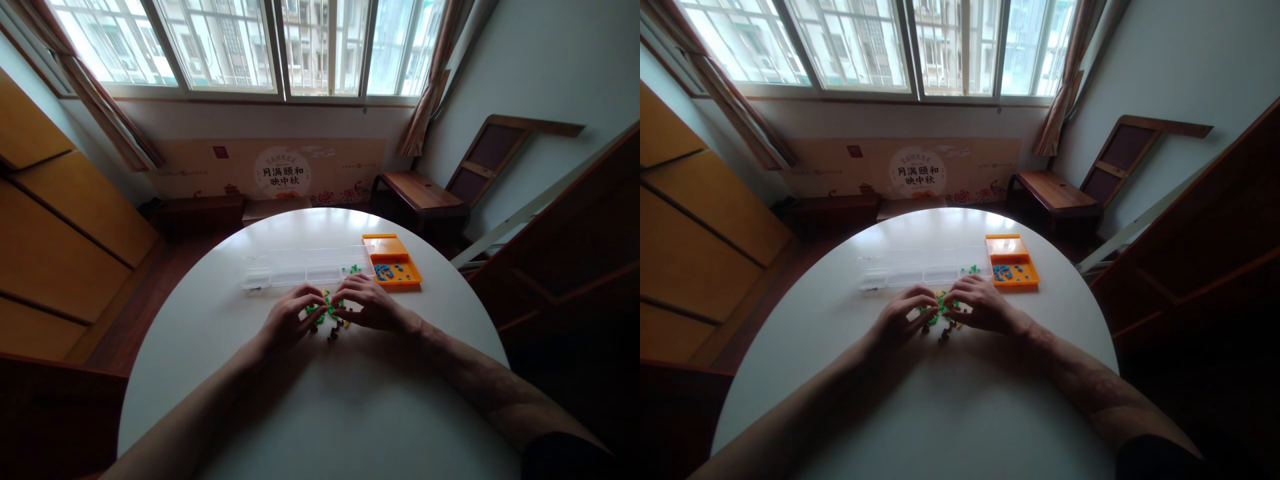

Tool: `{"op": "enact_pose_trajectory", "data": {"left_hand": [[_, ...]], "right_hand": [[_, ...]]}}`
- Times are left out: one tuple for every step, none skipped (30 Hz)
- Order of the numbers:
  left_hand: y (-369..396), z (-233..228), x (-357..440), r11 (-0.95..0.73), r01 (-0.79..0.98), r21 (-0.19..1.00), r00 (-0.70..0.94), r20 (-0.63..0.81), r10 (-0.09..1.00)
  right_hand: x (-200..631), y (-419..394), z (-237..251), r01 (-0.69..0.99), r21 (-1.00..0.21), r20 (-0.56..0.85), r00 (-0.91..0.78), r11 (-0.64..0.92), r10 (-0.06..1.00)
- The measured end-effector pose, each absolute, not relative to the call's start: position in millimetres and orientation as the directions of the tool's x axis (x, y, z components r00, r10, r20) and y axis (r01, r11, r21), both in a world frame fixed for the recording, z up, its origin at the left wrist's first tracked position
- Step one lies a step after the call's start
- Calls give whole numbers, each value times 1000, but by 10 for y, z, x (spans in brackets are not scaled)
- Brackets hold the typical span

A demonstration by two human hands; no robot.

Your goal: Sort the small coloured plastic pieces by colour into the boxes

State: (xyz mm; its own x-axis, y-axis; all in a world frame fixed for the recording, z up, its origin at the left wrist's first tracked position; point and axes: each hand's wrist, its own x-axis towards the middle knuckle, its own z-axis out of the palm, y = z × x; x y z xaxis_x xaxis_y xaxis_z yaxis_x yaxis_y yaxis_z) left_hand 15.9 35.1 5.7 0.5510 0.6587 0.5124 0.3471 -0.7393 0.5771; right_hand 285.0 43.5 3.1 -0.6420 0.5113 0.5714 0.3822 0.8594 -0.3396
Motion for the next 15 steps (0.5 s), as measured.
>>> {"op": "enact_pose_trajectory", "data": {"left_hand": [[346,60,169,-745,344,572,554,517,652],[343,62,176,-751,338,567,555,524,646],[342,64,180,-756,332,564,558,529,640],[343,65,179,-759,326,563,561,531,635],[345,66,174,-760,325,563,563,531,634],[349,66,166,-760,330,560,566,527,634],[352,67,155,-758,343,554,568,521,637],[355,68,141,-757,363,543,569,514,642],[357,70,127,-756,384,529,570,508,645],[358,73,113,-756,404,515,572,503,648],[357,76,99,-757,419,502,574,499,649],[354,81,87,-758,428,492,577,496,649],[350,86,77,-760,434,483,584,492,646],[346,92,68,-765,437,473,594,486,641],[342,98,60,-770,441,461,606,480,635]], "right_hand": [[2845,437,29,372,-331,576,-648,867,498],[2843,439,26,365,-325,582,-650,873,489],[2841,440,25,360,-321,587,-650,876,482],[2839,439,25,358,-321,589,-649,877,481],[2839,438,25,359,-326,590,-645,875,485],[2841,436,25,366,-334,594,-634,869,495],[2848,437,24,382,-344,601,-612,858,514],[2861,443,21,410,-356,616,-573,839,541],[2883,455,15,451,-369,636,-515,813,575],[2914,474,6,503,-384,658,-439,774,612],[2955,500,-5,562,-401,677,-351,724,647],[3005,533,-18,621,-418,688,-259,663,677],[3060,570,-30,675,-435,691,-173,596,701],[3117,608,-43,720,-448,686,-103,529,721],[3172,645,-55,754,-456,674,-53,472,737]]}}
